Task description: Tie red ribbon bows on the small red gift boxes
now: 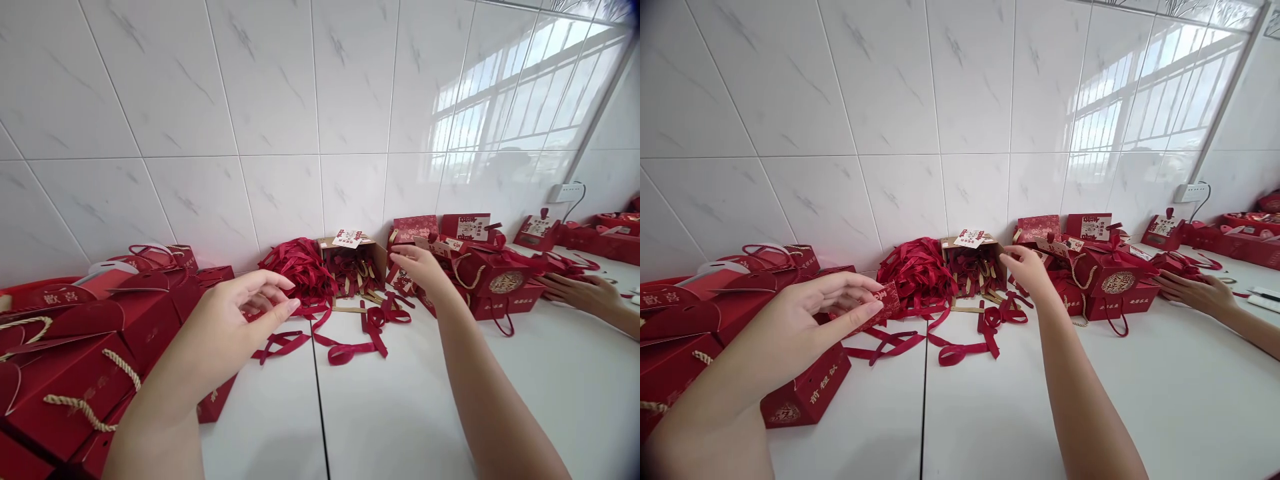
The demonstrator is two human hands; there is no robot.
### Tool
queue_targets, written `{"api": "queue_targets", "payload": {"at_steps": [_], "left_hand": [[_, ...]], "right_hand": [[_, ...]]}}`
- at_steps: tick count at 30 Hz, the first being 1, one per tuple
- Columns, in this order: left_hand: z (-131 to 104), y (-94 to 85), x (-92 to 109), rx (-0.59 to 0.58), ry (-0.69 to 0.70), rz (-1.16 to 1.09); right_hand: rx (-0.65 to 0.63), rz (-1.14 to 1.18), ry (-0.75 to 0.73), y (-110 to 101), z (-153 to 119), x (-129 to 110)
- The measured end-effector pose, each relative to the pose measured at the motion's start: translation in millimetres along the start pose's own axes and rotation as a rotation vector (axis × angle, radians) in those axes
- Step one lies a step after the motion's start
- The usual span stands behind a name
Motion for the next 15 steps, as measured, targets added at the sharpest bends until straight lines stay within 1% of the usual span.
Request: {"api": "queue_targets", "payload": {"at_steps": [4, 8, 11, 15], "left_hand": [[1.1, -1.4, -3.2, 0.020, 0.008, 0.007], [1.7, -1.6, -6.8, 0.007, 0.001, 0.004], [2.2, -2.2, -7.9, 0.012, -0.013, 0.005], [2.5, -3.8, -8.8, 0.014, -0.024, 0.007]], "right_hand": [[-0.276, -0.155, 0.001, 16.8, 0.8, 14.0], [-0.506, -0.299, 0.004, 32.9, 2.1, 33.6], [-0.653, -0.394, 0.016, 45.3, 2.2, 47.3], [-0.808, -0.475, 0.032, 61.2, -1.2, 57.5]]}}
Point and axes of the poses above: each hand's wrist, its own z-axis towards the middle knuckle, its own y-axis out of the palm, x = y × z, the point moved 2 cm from there along z, towards the middle knuckle, and after that the axes turned 11 degrees about -y, right-handed, at the moved point
